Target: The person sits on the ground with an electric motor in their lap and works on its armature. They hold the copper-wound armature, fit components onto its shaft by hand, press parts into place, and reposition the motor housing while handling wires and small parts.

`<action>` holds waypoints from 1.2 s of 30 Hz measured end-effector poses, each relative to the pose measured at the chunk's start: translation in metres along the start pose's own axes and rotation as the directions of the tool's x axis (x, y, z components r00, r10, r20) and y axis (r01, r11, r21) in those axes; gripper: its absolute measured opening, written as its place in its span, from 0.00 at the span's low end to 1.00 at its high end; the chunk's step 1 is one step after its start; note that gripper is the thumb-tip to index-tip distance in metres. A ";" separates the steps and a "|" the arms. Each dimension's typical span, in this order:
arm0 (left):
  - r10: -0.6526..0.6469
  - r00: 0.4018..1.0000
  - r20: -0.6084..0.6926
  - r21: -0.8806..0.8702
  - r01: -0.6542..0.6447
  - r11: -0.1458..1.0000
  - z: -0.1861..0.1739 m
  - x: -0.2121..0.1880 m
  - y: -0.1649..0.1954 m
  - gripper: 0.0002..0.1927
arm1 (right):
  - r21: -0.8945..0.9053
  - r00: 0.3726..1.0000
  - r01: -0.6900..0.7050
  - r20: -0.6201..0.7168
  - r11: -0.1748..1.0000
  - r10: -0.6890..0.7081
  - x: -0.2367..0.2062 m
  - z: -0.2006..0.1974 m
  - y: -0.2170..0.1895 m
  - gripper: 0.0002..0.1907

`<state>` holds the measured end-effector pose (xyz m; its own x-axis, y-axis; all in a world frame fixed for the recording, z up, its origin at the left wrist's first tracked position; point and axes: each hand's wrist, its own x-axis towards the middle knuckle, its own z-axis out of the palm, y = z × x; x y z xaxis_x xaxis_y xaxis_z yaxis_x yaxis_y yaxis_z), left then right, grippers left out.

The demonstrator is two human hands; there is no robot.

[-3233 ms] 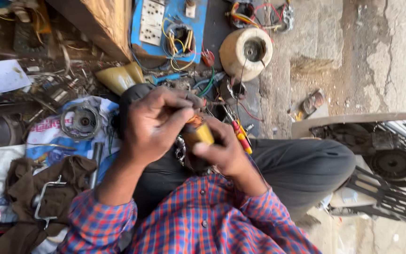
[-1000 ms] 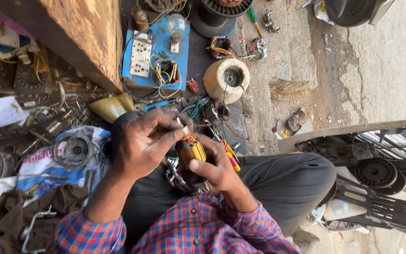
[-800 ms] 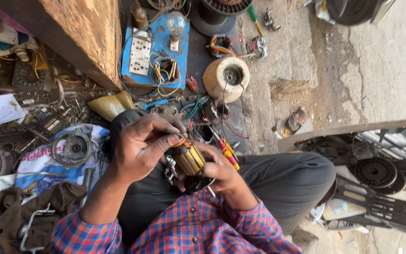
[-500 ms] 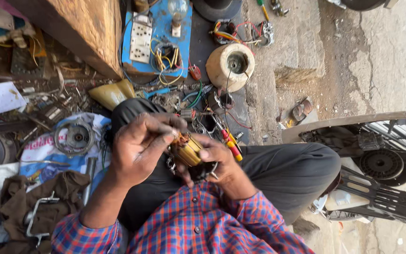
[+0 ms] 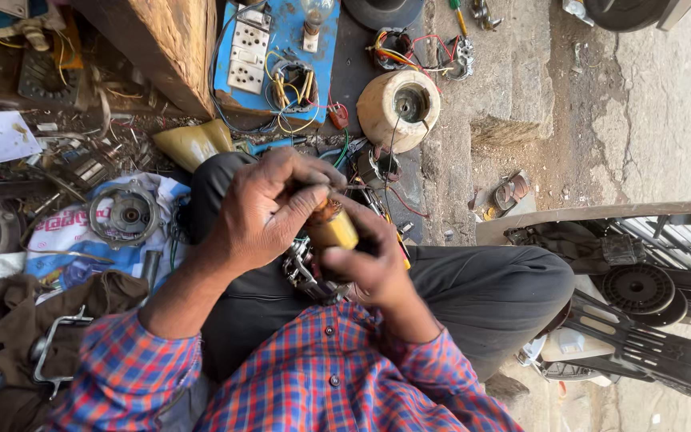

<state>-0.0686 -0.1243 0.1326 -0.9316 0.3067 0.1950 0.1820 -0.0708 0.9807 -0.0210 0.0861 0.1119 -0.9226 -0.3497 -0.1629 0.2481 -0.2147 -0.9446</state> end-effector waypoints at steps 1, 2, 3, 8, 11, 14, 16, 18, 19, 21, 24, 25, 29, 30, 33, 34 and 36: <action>0.026 0.998 0.057 -0.068 -0.022 0.997 -0.001 0.000 -0.001 0.03 | 0.343 0.984 -0.133 0.154 0.930 0.084 0.000 0.000 0.001 0.38; 0.058 0.993 0.107 -0.136 -0.044 0.990 -0.004 0.000 -0.001 0.04 | 0.612 0.938 -0.298 0.330 0.733 0.106 0.000 0.001 0.002 0.36; 0.087 0.984 0.154 -0.208 -0.054 0.977 -0.005 0.000 -0.001 0.04 | 0.769 0.869 -0.467 0.490 0.435 0.067 0.001 0.002 0.003 0.34; 0.041 0.997 0.065 -0.001 -0.041 0.999 -0.003 0.006 0.004 0.04 | -0.171 0.973 0.229 0.014 0.958 -0.230 -0.002 0.009 0.009 0.35; 0.075 0.989 0.125 -0.043 -0.070 0.997 -0.003 0.009 0.007 0.05 | 0.233 0.993 0.062 0.087 0.971 -0.085 -0.004 0.006 0.011 0.35; 0.166 0.962 0.219 -0.246 -0.110 0.963 -0.007 0.008 0.009 0.04 | 0.688 0.938 -0.282 0.344 0.669 0.043 -0.004 0.002 0.011 0.35; 0.178 0.963 0.203 -0.249 -0.125 0.960 -0.008 0.008 0.008 0.04 | 0.507 0.970 -0.149 0.244 0.849 0.024 -0.002 0.001 0.010 0.36; 0.155 0.982 0.109 -0.080 -0.147 0.986 -0.007 0.010 0.006 0.04 | -0.181 0.988 0.146 -0.015 0.973 -0.151 0.000 0.000 0.009 0.40; 0.115 0.984 0.135 -0.067 -0.107 0.992 -0.007 0.011 0.006 0.04 | -0.137 0.992 0.128 -0.002 0.982 -0.130 0.001 -0.001 0.009 0.39; 0.046 0.978 0.204 -0.043 -0.038 0.998 -0.008 0.013 0.004 0.03 | -0.054 0.995 0.102 0.009 0.993 -0.101 0.002 -0.005 0.009 0.38; 0.145 0.940 0.310 -0.273 -0.059 0.960 -0.013 0.011 0.001 0.05 | 0.775 0.877 -0.430 0.481 0.464 0.009 0.002 -0.017 0.014 0.36; 0.132 0.948 0.290 -0.281 -0.047 0.958 -0.013 0.011 -0.001 0.05 | 0.765 0.900 -0.394 0.434 0.509 0.045 0.001 -0.020 0.018 0.36; 0.145 0.964 0.222 -0.320 -0.068 0.945 -0.011 0.009 -0.010 0.06 | 0.678 0.945 -0.273 0.322 0.682 0.057 0.001 -0.032 0.027 0.34; 0.154 0.964 0.217 -0.343 -0.073 0.937 -0.008 0.010 -0.013 0.06 | 0.658 0.952 -0.238 0.302 0.714 0.038 0.002 -0.032 0.028 0.34; 0.170 0.967 0.191 -0.384 -0.086 0.919 0.000 0.009 -0.016 0.05 | 0.759 0.913 -0.349 0.407 0.550 0.018 0.004 -0.024 0.023 0.33; 0.124 0.978 0.168 -0.322 -0.064 0.944 0.003 0.009 -0.015 0.05 | 0.708 0.945 -0.272 0.323 0.652 0.044 0.003 -0.020 0.020 0.34; 0.051 0.994 0.094 -0.189 -0.033 0.981 0.008 0.008 -0.013 0.05 | 0.539 0.985 -0.140 0.162 0.831 0.060 0.002 -0.009 0.015 0.36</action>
<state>-0.0761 -0.1133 0.1214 -0.8875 0.3901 0.2453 0.1498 -0.2592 0.9541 -0.0223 0.0901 0.0952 -0.8457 -0.5055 -0.1711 0.4942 -0.6207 -0.6086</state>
